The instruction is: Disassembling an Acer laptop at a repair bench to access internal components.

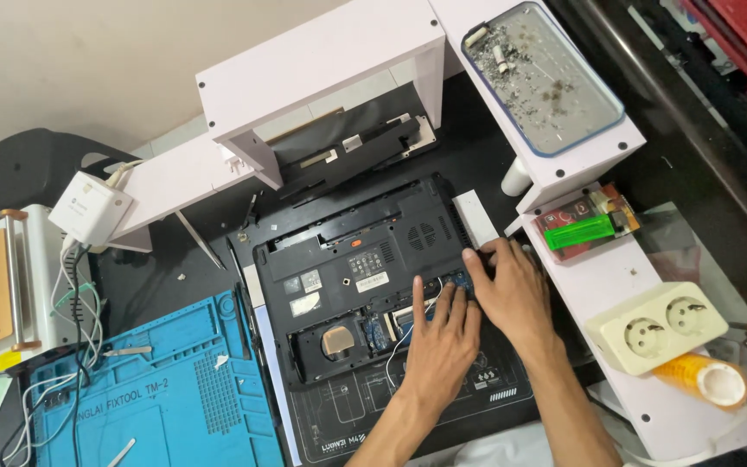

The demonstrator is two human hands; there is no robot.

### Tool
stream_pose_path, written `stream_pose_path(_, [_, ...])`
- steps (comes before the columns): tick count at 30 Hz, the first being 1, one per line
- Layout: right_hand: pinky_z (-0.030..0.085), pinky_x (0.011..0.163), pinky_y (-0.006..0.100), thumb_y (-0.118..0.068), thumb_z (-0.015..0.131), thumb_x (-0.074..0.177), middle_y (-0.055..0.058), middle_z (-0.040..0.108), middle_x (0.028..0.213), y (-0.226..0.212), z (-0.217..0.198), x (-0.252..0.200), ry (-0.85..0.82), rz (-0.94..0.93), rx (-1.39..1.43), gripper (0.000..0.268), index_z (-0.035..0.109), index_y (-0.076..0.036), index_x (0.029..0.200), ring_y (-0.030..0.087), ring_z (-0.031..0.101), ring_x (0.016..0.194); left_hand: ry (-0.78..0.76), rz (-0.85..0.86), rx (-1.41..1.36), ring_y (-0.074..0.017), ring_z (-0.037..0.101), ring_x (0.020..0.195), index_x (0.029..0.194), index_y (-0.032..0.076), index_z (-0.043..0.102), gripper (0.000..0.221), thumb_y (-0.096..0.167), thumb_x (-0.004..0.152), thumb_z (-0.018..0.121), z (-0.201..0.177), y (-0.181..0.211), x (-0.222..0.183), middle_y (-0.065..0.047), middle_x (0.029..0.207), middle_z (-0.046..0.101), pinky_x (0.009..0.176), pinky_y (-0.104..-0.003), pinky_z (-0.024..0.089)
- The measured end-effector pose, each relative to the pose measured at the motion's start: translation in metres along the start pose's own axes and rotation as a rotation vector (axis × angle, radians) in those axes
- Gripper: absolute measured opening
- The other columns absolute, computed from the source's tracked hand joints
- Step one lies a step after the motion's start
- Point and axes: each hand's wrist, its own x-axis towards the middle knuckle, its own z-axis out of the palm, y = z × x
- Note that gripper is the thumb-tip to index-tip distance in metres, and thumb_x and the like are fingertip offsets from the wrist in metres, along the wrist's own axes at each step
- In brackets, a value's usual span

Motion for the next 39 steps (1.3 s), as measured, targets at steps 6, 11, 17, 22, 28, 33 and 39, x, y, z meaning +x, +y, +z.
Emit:
stream_pose_path(6, [0.052, 0.092, 0.047, -0.036, 0.07, 0.093, 0.024, 0.067, 0.124, 0.02, 0.029, 0.004, -0.007, -0.114, 0.12, 0.052, 0.063, 0.004, 0.126, 0.041, 0.065, 0.11, 0.455, -0.377, -0.202, -0.0319, 0.051, 0.137, 0.128, 0.007, 0.06, 0.045, 0.029, 0.091, 0.073, 0.011, -0.04, -0.045, -0.015, 0.138, 0.06, 0.12, -0.063, 0.023])
stream_pose_path(11, [0.053, 0.092, 0.046, -0.038, 0.07, 0.09, 0.024, 0.068, 0.12, 0.016, 0.034, 0.015, -0.042, 0.011, 0.142, 0.06, 0.06, 0.004, 0.131, 0.038, 0.068, 0.107, 0.534, -1.084, -0.234, -0.0398, 0.047, 0.132, 0.143, -0.004, 0.05, 0.064, 0.034, 0.094, 0.067, 0.022, -0.114, -0.096, -0.024, 0.14, 0.054, 0.108, -0.057, 0.033])
stream_pose_path(17, [0.052, 0.091, 0.046, -0.038, 0.075, 0.09, 0.029, 0.067, 0.118, 0.016, 0.051, 0.008, 0.056, -0.062, 0.187, 0.063, 0.059, 0.01, 0.128, 0.04, 0.067, 0.107, 0.472, -1.308, -0.332, -0.0392, 0.051, 0.124, 0.14, 0.0, 0.056, 0.06, 0.038, 0.094, 0.064, 0.038, -0.127, -0.109, -0.022, 0.13, 0.057, 0.102, -0.055, 0.036])
stream_pose_path(22, [0.054, 0.089, 0.043, -0.041, 0.08, 0.086, 0.026, 0.067, 0.114, 0.004, 0.042, 0.004, 0.084, -0.021, 0.171, 0.064, 0.062, 0.01, 0.121, 0.037, 0.068, 0.102, 0.583, -1.334, -0.449, -0.0388, 0.052, 0.123, 0.135, -0.001, 0.058, 0.059, 0.04, 0.093, 0.067, 0.043, -0.133, -0.107, -0.021, 0.126, 0.057, 0.105, -0.053, 0.035])
stream_pose_path(28, [0.055, 0.088, 0.038, -0.036, 0.074, 0.095, 0.023, 0.067, 0.116, 0.017, 0.046, 0.008, 0.128, -0.065, 0.324, 0.056, 0.06, 0.01, 0.123, 0.03, 0.07, 0.102, 0.684, -1.333, -0.535, -0.0373, 0.053, 0.118, 0.134, 0.0, 0.06, 0.061, 0.035, 0.087, 0.075, 0.023, -0.129, -0.105, -0.021, 0.123, 0.054, 0.101, -0.049, 0.043])
stream_pose_path(33, [0.056, 0.085, 0.035, -0.033, 0.07, 0.1, 0.021, 0.065, 0.118, 0.032, 0.049, 0.009, 0.136, -0.092, 0.456, 0.05, 0.057, 0.01, 0.122, 0.024, 0.067, 0.101, 0.816, -1.273, -0.584, -0.0335, 0.058, 0.116, 0.135, -0.001, 0.058, 0.062, 0.029, 0.084, 0.08, 0.011, -0.122, -0.105, -0.018, 0.125, 0.054, 0.1, -0.045, 0.049])
stream_pose_path(39, [0.055, 0.083, 0.031, -0.031, 0.068, 0.101, 0.018, 0.067, 0.114, 0.044, 0.055, 0.011, 0.113, -0.039, 0.535, 0.047, 0.056, 0.008, 0.126, 0.021, 0.067, 0.1, 0.884, -1.212, -0.612, -0.0312, 0.058, 0.116, 0.135, -0.001, 0.058, 0.062, 0.026, 0.085, 0.081, 0.002, -0.116, -0.103, -0.017, 0.124, 0.053, 0.1, -0.043, 0.051])
